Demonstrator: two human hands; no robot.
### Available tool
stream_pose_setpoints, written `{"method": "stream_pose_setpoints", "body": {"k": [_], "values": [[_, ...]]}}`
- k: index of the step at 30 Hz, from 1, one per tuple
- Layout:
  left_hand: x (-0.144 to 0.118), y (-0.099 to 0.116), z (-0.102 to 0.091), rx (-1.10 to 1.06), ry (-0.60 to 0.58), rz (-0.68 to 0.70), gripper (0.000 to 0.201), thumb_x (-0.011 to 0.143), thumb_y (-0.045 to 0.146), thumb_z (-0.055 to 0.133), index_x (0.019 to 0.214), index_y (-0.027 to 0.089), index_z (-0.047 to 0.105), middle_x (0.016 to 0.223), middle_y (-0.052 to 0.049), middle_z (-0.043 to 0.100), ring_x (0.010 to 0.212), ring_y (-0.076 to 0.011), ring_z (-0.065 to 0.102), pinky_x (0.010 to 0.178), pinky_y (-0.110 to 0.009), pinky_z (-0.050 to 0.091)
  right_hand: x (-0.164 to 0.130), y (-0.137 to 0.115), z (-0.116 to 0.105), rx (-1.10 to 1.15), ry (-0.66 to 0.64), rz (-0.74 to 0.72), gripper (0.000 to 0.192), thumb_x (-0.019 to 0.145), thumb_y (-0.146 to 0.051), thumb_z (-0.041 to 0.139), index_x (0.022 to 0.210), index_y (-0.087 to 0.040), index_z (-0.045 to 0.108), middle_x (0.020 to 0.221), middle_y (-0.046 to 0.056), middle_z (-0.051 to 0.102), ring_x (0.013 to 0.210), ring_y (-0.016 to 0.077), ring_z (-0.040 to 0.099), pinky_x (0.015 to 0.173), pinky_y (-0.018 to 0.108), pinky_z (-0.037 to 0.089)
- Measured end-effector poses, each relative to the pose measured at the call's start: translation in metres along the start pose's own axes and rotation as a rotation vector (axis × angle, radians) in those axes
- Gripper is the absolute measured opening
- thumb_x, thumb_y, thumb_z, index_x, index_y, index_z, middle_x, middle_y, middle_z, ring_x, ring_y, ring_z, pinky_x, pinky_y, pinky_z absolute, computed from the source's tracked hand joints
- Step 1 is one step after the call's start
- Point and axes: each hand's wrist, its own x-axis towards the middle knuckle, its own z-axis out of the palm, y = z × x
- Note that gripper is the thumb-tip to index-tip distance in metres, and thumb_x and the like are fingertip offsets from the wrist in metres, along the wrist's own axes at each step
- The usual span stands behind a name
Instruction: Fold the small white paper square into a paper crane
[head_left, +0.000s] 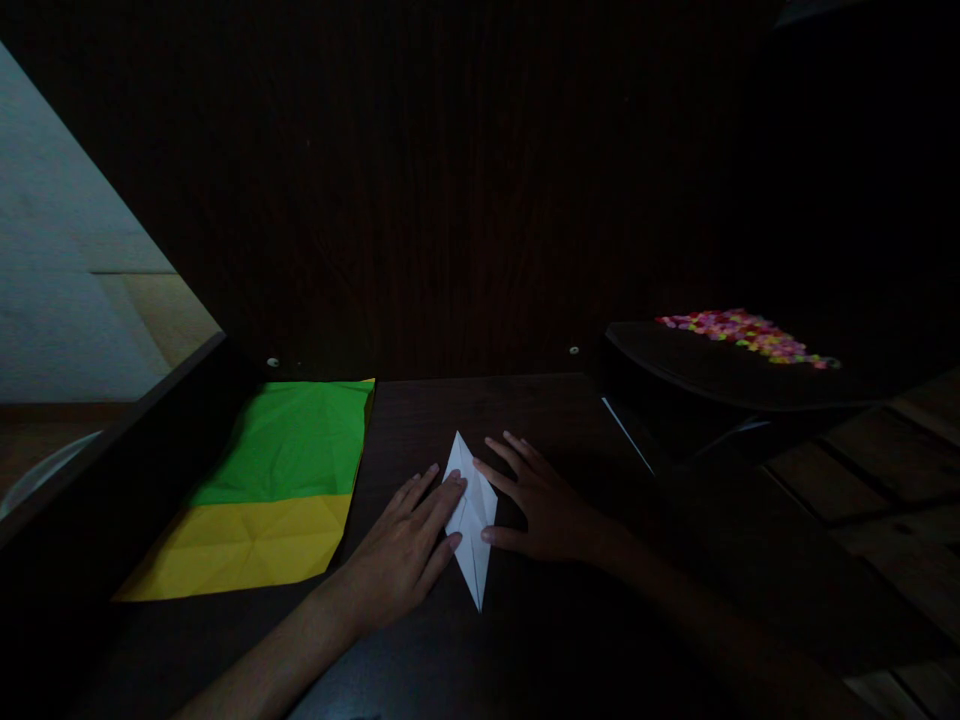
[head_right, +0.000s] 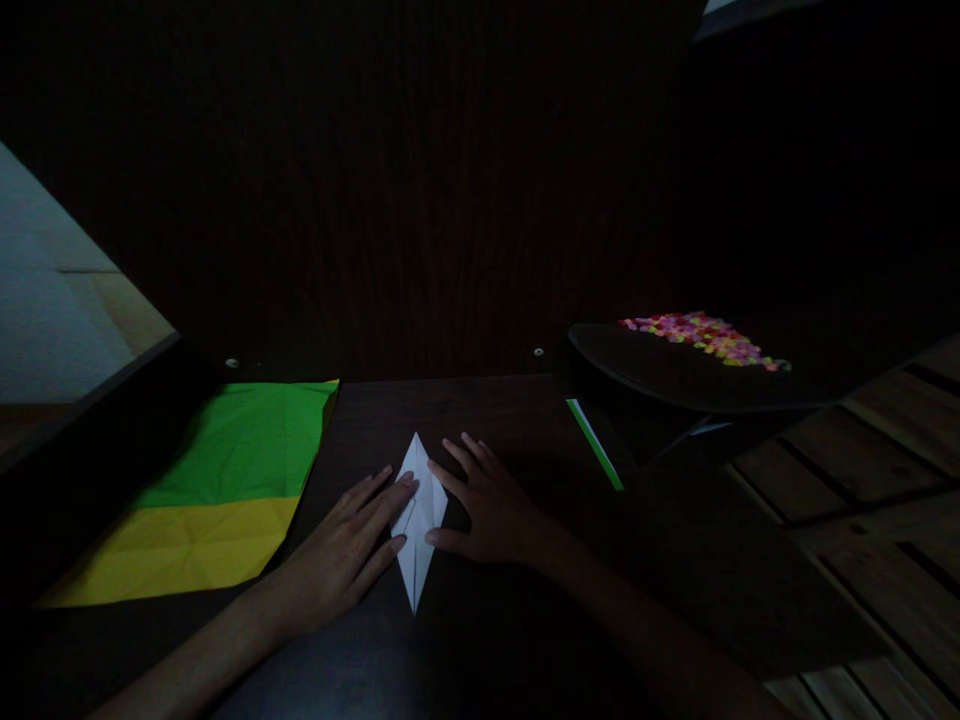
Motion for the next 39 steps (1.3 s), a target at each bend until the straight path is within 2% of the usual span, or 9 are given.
{"method": "stream_pose_setpoints", "body": {"k": [3,6,10,13,21,25,29,32,39], "values": [[0.001,0.001,-0.002,-0.001,0.002,-0.01,0.05,0.101,0.032,0.043,0.147,0.015,0.034,0.155,-0.011,0.034,0.145,-0.0306,0.024,0.112,-0.052,0.036,-0.002,-0.002,0.0,0.002,0.001,0.005,0.086,0.084,-0.068,0.055,0.152,-0.023,0.029,0.161,0.012,0.014,0.147,0.0361,0.005,0.117,0.057,0.016],[0.002,0.001,-0.003,0.018,0.006,0.013,0.043,0.1,0.031,0.043,0.141,0.015,0.043,0.156,-0.01,0.034,0.145,-0.0309,0.024,0.112,-0.053,0.037,-0.005,-0.004,0.003,-0.006,0.067,-0.02,0.074,0.087,-0.06,0.057,0.148,-0.023,0.037,0.16,0.01,0.019,0.147,0.035,0.008,0.116,0.056,0.022],[0.001,-0.001,-0.002,0.038,0.018,0.035,0.044,0.1,0.031,0.045,0.141,0.015,0.043,0.155,-0.011,0.034,0.145,-0.0321,0.025,0.11,-0.054,0.038,-0.008,-0.006,0.007,-0.009,0.178,-0.127,0.047,0.09,-0.046,0.06,0.133,-0.025,0.058,0.157,0.009,0.028,0.146,0.0325,0.016,0.112,0.054,0.032],[0.0,-0.002,-0.001,0.04,0.035,0.037,0.045,0.1,0.03,0.046,0.142,0.017,0.042,0.155,-0.011,0.035,0.144,-0.0322,0.027,0.109,-0.055,0.039,-0.007,-0.006,0.009,0.004,0.23,-0.19,0.034,0.093,-0.036,0.06,0.125,-0.026,0.064,0.152,0.008,0.036,0.144,0.0313,0.02,0.11,0.054,0.035],[0.0,-0.004,0.002,0.029,0.025,0.034,0.046,0.099,0.029,0.047,0.143,0.018,0.042,0.155,-0.011,0.036,0.143,-0.0329,0.028,0.107,-0.057,0.04,0.002,-0.012,0.016,0.11,0.396,-0.089,0.021,0.088,-0.022,0.067,0.106,-0.028,0.074,0.129,0.007,0.057,0.131,0.0302,0.038,0.101,0.053,0.046],[0.002,-0.003,0.001,0.02,0.069,0.055,0.045,0.098,0.025,0.049,0.142,0.02,0.045,0.151,-0.012,0.042,0.139,-0.0341,0.034,0.105,-0.059,0.04,0.005,-0.013,0.02,0.172,0.472,-0.052,0.015,0.084,-0.019,0.071,0.094,-0.027,0.078,0.118,0.007,0.061,0.121,0.0286,0.045,0.097,0.05,0.048],[0.005,0.001,-0.003,-0.025,0.096,0.058,0.039,0.096,0.022,0.05,0.135,0.022,0.055,0.134,-0.012,0.056,0.121,-0.0316,0.049,0.097,-0.054,0.045,0.005,-0.014,0.02,0.205,0.484,-0.038,0.011,0.081,-0.017,0.073,0.087,-0.025,0.078,0.117,0.008,0.06,0.116,0.0279,0.047,0.096,0.049,0.048],[0.006,0.002,-0.005,-0.063,0.105,0.038,0.037,0.095,0.019,0.051,0.132,0.022,0.058,0.123,-0.012,0.059,0.107,-0.0292,0.053,0.087,-0.049,0.049,0.003,-0.014,0.018,0.221,0.474,-0.083,0.01,0.081,-0.017,0.072,0.087,-0.024,0.077,0.117,0.009,0.059,0.116,0.0277,0.046,0.095,0.048,0.048],[0.006,-0.001,-0.004,-0.151,0.12,0.033,0.048,0.089,0.007,0.052,0.133,0.025,0.058,0.12,-0.01,0.06,0.107,-0.0282,0.051,0.086,-0.046,0.047,-0.002,-0.017,0.01,0.244,0.426,-0.208,0.011,0.083,-0.016,0.068,0.09,-0.022,0.074,0.116,0.009,0.058,0.115,0.0261,0.048,0.095,0.047,0.048]]}}
